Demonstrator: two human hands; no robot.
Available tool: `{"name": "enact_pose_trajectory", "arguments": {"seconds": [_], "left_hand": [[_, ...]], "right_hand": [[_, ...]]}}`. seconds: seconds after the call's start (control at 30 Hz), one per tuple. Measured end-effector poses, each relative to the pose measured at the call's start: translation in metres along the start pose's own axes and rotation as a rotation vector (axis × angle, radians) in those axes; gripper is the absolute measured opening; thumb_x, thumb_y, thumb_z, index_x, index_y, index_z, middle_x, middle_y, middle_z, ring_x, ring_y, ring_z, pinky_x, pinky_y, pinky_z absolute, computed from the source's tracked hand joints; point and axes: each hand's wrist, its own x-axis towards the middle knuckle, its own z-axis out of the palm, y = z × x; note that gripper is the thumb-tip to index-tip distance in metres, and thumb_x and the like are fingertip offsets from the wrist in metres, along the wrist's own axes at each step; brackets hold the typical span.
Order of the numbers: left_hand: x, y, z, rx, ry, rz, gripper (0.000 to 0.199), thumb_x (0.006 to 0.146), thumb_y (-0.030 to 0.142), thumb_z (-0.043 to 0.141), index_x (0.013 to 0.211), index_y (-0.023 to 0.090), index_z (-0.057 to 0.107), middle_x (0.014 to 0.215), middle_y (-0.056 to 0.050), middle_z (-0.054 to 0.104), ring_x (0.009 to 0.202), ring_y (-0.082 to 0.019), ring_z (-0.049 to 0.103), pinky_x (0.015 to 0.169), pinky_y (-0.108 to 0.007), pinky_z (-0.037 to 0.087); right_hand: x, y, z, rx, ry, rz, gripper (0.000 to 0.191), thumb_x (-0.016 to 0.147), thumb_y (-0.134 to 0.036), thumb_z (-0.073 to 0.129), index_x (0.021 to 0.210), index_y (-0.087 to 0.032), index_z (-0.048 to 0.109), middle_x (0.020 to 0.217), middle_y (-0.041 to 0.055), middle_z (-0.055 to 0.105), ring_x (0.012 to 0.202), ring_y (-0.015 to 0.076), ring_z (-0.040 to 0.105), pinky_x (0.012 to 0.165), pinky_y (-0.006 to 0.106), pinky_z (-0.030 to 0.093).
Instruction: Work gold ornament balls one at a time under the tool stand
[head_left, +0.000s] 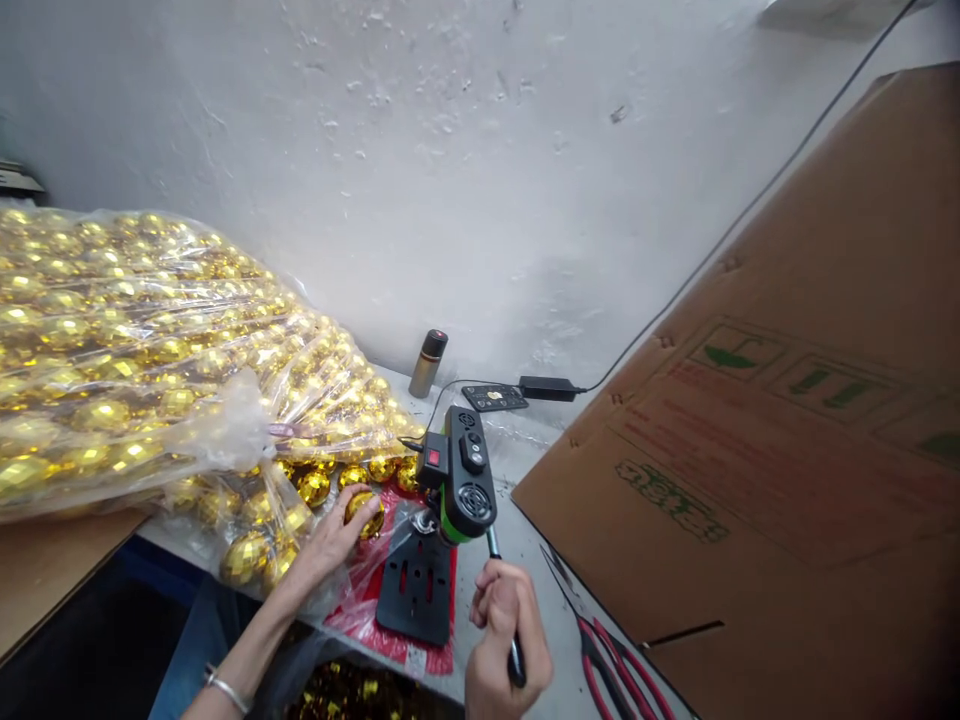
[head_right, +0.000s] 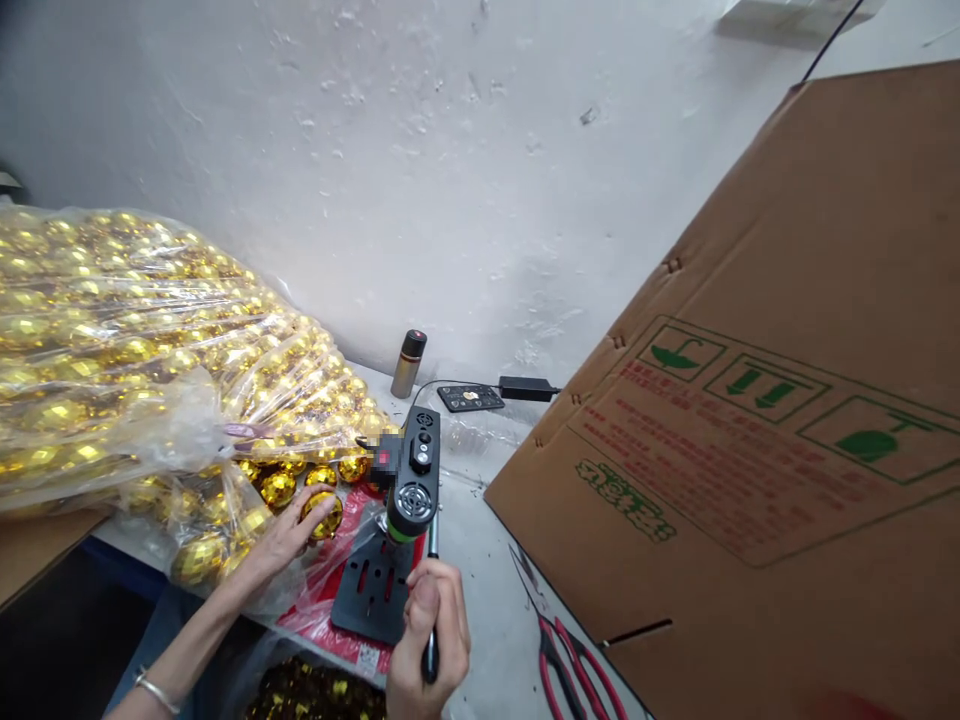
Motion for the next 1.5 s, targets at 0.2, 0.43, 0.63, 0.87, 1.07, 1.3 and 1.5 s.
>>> {"name": "enact_pose_trajectory", "arguments": {"seconds": [0.2,0.43,0.63,0.87,1.07,1.3,1.5], "left_hand": [[-0.011,-0.010,0.039,-0.319,-0.101,-0.067,0.062,0.102,0.067,0.039,0.139,0.022,0.058,0.133,-0.010,0.076,0.119,-0.027,0.074,0.099,-0.041,0.063],[-0.028,-0.013,0.070,-0.107,-0.060,0.112,0.054,0.096,0.054,0.058,0.138,0.020,0.060,0.136,-0.016,0.076,0.126,-0.034,0.072,0.113,-0.054,0.055],[-0.034,-0.020,0.083,-0.036,-0.039,0.258,0.051,0.091,0.043,0.069,0.137,0.021,0.063,0.136,-0.018,0.077,0.128,-0.036,0.073,0.112,-0.055,0.058],[-0.034,-0.023,0.092,-0.050,0.028,0.311,0.045,0.089,0.039,0.072,0.130,0.022,0.064,0.127,-0.016,0.077,0.120,-0.036,0.075,0.106,-0.057,0.061],[-0.031,-0.022,0.092,-0.046,0.027,0.320,0.046,0.088,0.035,0.073,0.132,0.024,0.063,0.131,-0.015,0.075,0.122,-0.035,0.072,0.107,-0.056,0.060],[-0.032,-0.017,0.088,0.039,-0.112,0.327,0.051,0.079,0.029,0.077,0.130,0.025,0.067,0.124,-0.012,0.076,0.116,-0.035,0.071,0.103,-0.054,0.058],[-0.030,-0.016,0.094,0.099,-0.109,0.296,0.051,0.080,0.031,0.075,0.130,0.025,0.066,0.122,-0.012,0.076,0.116,-0.036,0.069,0.106,-0.056,0.054]], "right_hand": [[0.003,-0.011,0.004,0.000,0.005,-0.023,0.035,0.109,-0.027,0.052,0.075,-0.021,0.056,0.072,-0.0017,0.056,0.056,0.0100,0.050,0.052,0.023,0.040],[0.004,-0.013,0.002,-0.009,-0.005,-0.056,0.034,0.110,-0.024,0.049,0.076,-0.021,0.055,0.071,-0.0024,0.054,0.056,0.0097,0.049,0.052,0.022,0.040],[0.004,-0.014,0.002,-0.031,-0.013,-0.066,0.032,0.110,-0.023,0.049,0.079,-0.022,0.057,0.071,-0.0026,0.054,0.054,0.0093,0.048,0.050,0.022,0.039],[0.005,-0.015,0.001,-0.049,-0.012,-0.100,0.034,0.110,-0.022,0.048,0.077,-0.022,0.056,0.072,-0.0018,0.056,0.055,0.0095,0.050,0.050,0.021,0.041],[0.001,-0.016,0.001,-0.047,-0.003,-0.082,0.036,0.111,-0.023,0.048,0.076,-0.022,0.055,0.070,-0.0025,0.056,0.054,0.0095,0.048,0.050,0.021,0.040],[-0.004,-0.012,-0.003,-0.060,-0.017,-0.026,0.031,0.110,-0.025,0.049,0.080,-0.021,0.061,0.071,-0.0018,0.056,0.053,0.0106,0.047,0.049,0.024,0.037],[-0.008,-0.006,-0.003,-0.048,-0.011,-0.041,0.033,0.109,-0.022,0.048,0.078,-0.021,0.059,0.074,-0.0009,0.057,0.057,0.0111,0.051,0.052,0.024,0.039]]}}
